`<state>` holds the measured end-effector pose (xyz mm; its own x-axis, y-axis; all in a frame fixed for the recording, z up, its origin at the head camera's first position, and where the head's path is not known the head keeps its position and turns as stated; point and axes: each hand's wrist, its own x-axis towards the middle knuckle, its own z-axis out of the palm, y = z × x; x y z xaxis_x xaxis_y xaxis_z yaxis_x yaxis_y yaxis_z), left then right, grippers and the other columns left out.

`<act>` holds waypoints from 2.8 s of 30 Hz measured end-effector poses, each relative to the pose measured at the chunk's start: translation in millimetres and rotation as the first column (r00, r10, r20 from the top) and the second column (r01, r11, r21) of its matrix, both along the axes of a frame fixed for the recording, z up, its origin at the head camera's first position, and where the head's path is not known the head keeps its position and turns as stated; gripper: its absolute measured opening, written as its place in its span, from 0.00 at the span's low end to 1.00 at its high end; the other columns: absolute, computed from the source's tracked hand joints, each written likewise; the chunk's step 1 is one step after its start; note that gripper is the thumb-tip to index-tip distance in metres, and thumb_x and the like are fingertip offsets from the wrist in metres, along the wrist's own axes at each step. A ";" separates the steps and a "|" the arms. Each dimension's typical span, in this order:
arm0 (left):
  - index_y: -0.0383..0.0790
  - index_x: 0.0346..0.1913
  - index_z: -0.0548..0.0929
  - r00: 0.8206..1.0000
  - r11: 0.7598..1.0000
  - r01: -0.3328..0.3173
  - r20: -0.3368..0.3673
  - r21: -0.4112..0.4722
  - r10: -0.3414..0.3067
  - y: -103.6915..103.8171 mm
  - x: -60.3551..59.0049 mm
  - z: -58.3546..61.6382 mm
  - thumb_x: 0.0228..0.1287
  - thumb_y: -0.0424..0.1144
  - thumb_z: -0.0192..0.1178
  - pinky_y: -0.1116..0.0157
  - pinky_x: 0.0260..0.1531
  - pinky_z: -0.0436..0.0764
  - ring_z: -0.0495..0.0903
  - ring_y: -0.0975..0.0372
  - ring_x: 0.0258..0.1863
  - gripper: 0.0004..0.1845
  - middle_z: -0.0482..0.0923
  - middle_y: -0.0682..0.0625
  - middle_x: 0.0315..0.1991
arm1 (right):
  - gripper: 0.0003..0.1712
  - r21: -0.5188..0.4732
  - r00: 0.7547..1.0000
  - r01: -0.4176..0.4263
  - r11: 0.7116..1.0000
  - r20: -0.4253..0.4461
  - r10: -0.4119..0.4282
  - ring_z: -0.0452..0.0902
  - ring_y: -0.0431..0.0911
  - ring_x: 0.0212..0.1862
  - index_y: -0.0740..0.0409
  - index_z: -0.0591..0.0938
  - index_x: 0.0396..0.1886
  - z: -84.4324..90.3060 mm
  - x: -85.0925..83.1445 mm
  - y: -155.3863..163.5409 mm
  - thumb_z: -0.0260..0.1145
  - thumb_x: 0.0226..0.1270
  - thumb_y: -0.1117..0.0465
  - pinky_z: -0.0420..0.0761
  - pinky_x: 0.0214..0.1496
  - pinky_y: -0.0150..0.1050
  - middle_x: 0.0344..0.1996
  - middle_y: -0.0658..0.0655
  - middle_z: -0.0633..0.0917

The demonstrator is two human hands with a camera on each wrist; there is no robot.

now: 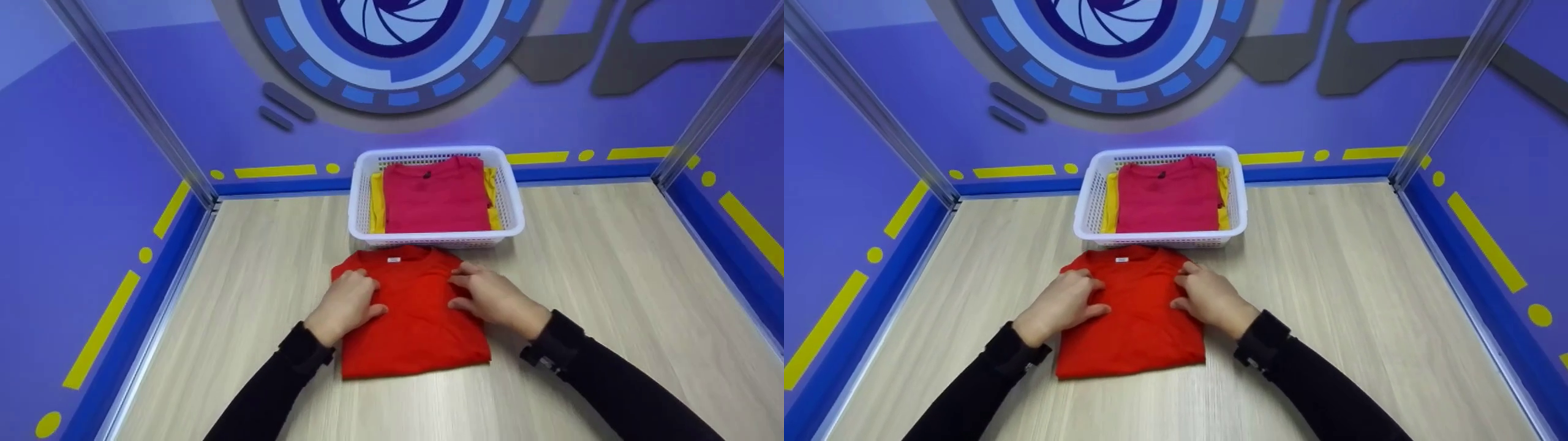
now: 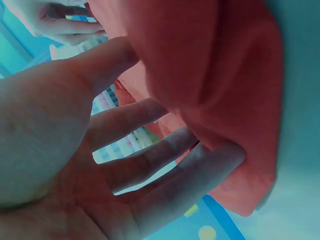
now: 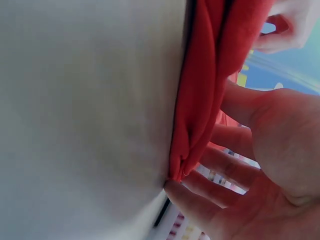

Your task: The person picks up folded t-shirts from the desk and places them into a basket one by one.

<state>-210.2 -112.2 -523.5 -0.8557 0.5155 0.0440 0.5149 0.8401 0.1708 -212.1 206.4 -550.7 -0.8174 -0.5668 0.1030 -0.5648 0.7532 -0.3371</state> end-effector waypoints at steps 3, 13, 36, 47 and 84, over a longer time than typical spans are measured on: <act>0.37 0.36 0.91 0.999 0.999 0.026 -0.039 -0.034 -0.027 12.1 -0.1 -1.5 0.64 0.50 0.82 0.51 0.47 0.84 0.85 0.47 0.39 0.18 0.85 0.41 0.31 | 0.28 -0.006 1.000 0.015 1.000 0.020 -0.015 0.85 0.62 0.64 0.66 0.89 0.63 0.2 1.0 13.6 0.80 0.72 0.54 0.84 0.70 0.58 0.62 0.66 0.86; 0.39 0.35 0.89 0.993 0.993 0.117 -0.010 -0.015 -0.117 37.5 -3.3 1.8 0.72 0.52 0.75 0.55 0.46 0.83 0.85 0.50 0.38 0.18 0.83 0.44 0.29 | 0.30 -0.006 0.993 0.072 0.997 0.090 -0.072 0.81 0.66 0.68 0.67 0.87 0.66 6.8 7.9 55.6 0.81 0.71 0.55 0.81 0.74 0.63 0.66 0.69 0.85; 0.32 0.55 0.88 0.958 0.957 -0.223 0.225 0.187 0.179 -4.2 -49.2 -10.7 0.75 0.51 0.72 0.49 0.59 0.84 0.84 0.46 0.53 0.23 0.85 0.37 0.49 | 0.15 -0.072 0.947 0.280 0.957 0.183 -0.263 0.76 0.53 0.42 0.64 0.89 0.52 9.2 -37.0 60.1 0.73 0.77 0.56 0.73 0.45 0.47 0.37 0.60 0.83; 0.29 0.64 0.86 0.971 0.974 -0.132 0.224 0.184 0.089 11.8 -55.6 -14.7 0.75 0.42 0.70 0.48 0.66 0.83 0.85 0.44 0.60 0.23 0.87 0.35 0.58 | 0.20 -0.071 0.922 0.330 0.941 0.239 -0.305 0.81 0.59 0.52 0.68 0.86 0.60 2.6 -42.9 47.7 0.73 0.77 0.59 0.81 0.59 0.59 0.50 0.67 0.88; 0.44 0.48 0.90 0.967 0.794 -0.051 0.230 0.606 -0.113 -5.3 -47.1 30.0 0.69 0.37 0.67 0.66 0.42 0.78 0.79 0.59 0.45 0.08 0.86 0.50 0.45 | 0.15 -0.373 0.952 0.302 0.877 0.163 -0.258 0.77 0.47 0.39 0.59 0.88 0.61 62.1 2.1 72.5 0.71 0.81 0.60 0.75 0.39 0.33 0.44 0.58 0.88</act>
<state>-257.4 -117.5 -493.5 -0.8648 0.4795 0.1492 0.4118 0.5070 0.7572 -210.0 279.0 -488.6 -0.9542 -0.2444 0.1724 -0.2947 0.6705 -0.6809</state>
